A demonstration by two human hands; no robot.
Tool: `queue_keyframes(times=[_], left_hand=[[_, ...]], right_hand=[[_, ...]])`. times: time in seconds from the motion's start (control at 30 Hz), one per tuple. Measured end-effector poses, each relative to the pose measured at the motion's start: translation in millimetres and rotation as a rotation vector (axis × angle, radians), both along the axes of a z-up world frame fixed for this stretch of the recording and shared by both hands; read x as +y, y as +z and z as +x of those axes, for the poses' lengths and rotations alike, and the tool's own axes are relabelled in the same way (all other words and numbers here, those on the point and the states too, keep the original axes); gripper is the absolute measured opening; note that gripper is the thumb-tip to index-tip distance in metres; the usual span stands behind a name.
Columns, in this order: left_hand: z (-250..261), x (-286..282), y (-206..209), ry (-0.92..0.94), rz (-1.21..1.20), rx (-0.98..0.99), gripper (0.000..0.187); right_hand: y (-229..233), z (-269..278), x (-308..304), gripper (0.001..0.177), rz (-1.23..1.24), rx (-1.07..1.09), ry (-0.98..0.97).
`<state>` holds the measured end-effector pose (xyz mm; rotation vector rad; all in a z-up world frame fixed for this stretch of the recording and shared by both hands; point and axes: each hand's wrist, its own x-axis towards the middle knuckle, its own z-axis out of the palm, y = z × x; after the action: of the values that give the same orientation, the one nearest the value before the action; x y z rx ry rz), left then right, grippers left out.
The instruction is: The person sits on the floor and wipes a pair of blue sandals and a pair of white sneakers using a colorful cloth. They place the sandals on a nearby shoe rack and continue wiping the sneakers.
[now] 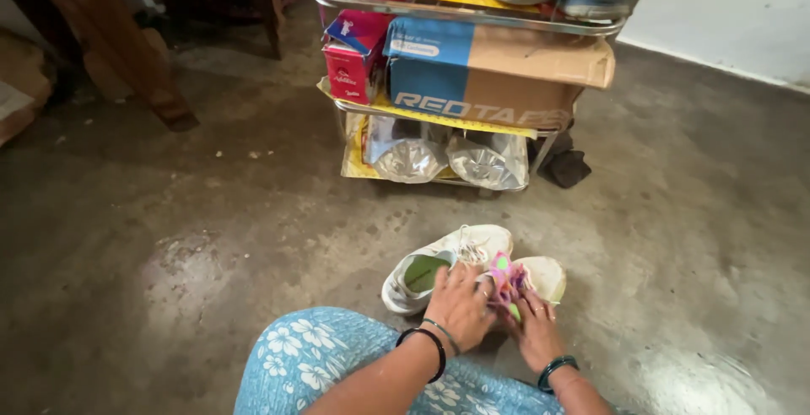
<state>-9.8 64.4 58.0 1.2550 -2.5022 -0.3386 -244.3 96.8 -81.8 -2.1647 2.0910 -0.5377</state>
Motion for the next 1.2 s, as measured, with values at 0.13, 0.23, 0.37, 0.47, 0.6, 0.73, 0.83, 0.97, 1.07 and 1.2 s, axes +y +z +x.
queue_keyframes(times=[0.13, 0.23, 0.37, 0.47, 0.6, 0.73, 0.83, 0.97, 1.07, 1.2], left_hand=[[-4, 8, -14, -0.279, 0.177, -0.332, 0.070], [-12, -5, -85, -0.243, -0.077, -0.338, 0.053], [-18, -5, -66, -0.168, -0.095, -0.426, 0.069], [-17, -5, -53, -0.196, 0.154, -0.464, 0.042], [-17, -6, -41, -0.212, 0.199, -0.504, 0.045], [-16, -6, -41, -0.226, 0.181, -0.485, 0.036], [-14, -7, -38, -0.251, 0.175, -0.511, 0.037], [-16, -9, -34, -0.212, 0.226, -0.505, 0.039], [-19, -14, -39, -0.188, 0.279, -0.461, 0.049], [-19, -17, -40, -0.231, 0.275, -0.567, 0.047]], right_hand=[[-8, -20, 0, 0.040, 0.014, -0.152, -0.011], [0, -10, 6, 0.028, 0.024, -0.098, -0.039], [34, 4, 15, 0.038, -0.053, -0.126, -0.015], [41, 5, 13, 0.051, -0.057, -0.142, 0.024], [17, -16, 1, 0.037, -0.134, -0.119, 0.025], [-9, -53, -2, 0.027, -0.147, -0.102, -0.260], [-14, -76, 3, 0.028, 0.058, -0.148, -0.590], [23, -53, 4, 0.039, 0.021, -0.275, -0.740], [61, 5, 5, 0.050, -0.220, -0.193, -0.259], [53, 42, 10, 0.053, -0.160, 0.020, 0.093]])
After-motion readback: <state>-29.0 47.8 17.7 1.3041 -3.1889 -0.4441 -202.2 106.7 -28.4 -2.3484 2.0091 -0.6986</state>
